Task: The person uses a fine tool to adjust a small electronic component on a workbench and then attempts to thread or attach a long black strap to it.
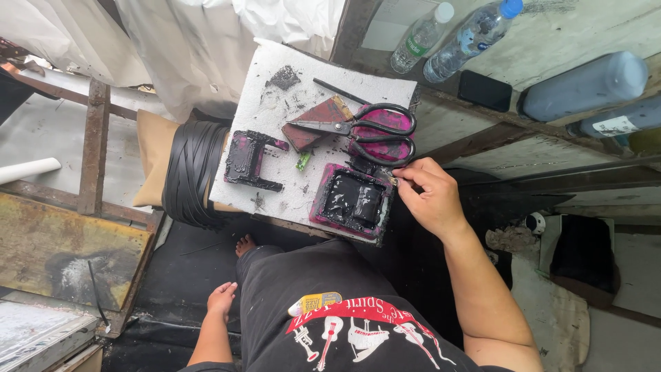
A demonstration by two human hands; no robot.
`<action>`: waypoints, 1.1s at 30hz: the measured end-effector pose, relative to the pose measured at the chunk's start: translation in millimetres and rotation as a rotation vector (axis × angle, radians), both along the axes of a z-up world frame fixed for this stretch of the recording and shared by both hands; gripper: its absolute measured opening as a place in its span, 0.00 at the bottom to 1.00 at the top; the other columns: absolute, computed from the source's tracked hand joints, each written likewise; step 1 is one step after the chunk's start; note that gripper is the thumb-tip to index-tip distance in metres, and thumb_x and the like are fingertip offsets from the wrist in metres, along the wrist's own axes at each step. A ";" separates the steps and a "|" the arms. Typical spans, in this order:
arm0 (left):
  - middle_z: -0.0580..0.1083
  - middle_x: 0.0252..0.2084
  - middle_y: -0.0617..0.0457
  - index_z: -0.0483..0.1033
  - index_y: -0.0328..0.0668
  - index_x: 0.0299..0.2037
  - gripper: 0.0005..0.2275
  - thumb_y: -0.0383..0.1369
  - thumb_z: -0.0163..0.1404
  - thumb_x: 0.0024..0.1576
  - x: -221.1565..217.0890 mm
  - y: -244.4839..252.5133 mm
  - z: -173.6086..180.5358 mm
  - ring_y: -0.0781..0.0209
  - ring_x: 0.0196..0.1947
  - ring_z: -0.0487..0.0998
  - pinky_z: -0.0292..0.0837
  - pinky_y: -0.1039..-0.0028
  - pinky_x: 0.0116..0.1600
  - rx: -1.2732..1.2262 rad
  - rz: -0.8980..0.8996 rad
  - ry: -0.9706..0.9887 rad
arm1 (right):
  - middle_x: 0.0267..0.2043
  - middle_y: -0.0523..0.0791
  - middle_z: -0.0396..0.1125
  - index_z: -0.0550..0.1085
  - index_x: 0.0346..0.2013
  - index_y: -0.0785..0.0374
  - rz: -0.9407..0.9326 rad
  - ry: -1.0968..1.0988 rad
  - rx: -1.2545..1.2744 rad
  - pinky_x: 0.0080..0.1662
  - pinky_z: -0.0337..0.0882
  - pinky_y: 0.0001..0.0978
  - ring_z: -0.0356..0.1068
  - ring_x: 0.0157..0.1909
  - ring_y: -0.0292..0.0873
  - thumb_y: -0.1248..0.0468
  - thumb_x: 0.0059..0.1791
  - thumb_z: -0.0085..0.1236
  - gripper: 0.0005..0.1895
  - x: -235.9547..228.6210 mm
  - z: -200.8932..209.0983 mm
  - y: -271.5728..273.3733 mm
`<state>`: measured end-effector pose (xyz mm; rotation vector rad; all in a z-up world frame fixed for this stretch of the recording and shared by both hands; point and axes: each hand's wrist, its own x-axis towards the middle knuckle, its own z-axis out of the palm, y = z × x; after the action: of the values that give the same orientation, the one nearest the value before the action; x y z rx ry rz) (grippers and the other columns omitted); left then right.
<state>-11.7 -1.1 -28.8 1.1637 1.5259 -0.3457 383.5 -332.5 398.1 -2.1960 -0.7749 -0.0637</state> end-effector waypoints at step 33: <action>0.74 0.51 0.34 0.72 0.23 0.60 0.19 0.29 0.60 0.63 129.3 118.0 211.3 0.47 0.52 0.75 0.70 0.54 0.59 0.947 -0.041 -1.045 | 0.33 0.50 0.71 0.82 0.42 0.73 -0.177 -0.371 0.199 0.36 0.72 0.33 0.70 0.31 0.46 0.74 0.52 0.67 0.04 -14.5 9.5 -19.4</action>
<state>117.6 117.0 182.5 1.6847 0.6667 0.9508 368.9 -352.0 407.6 -2.0806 -0.7347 -0.6257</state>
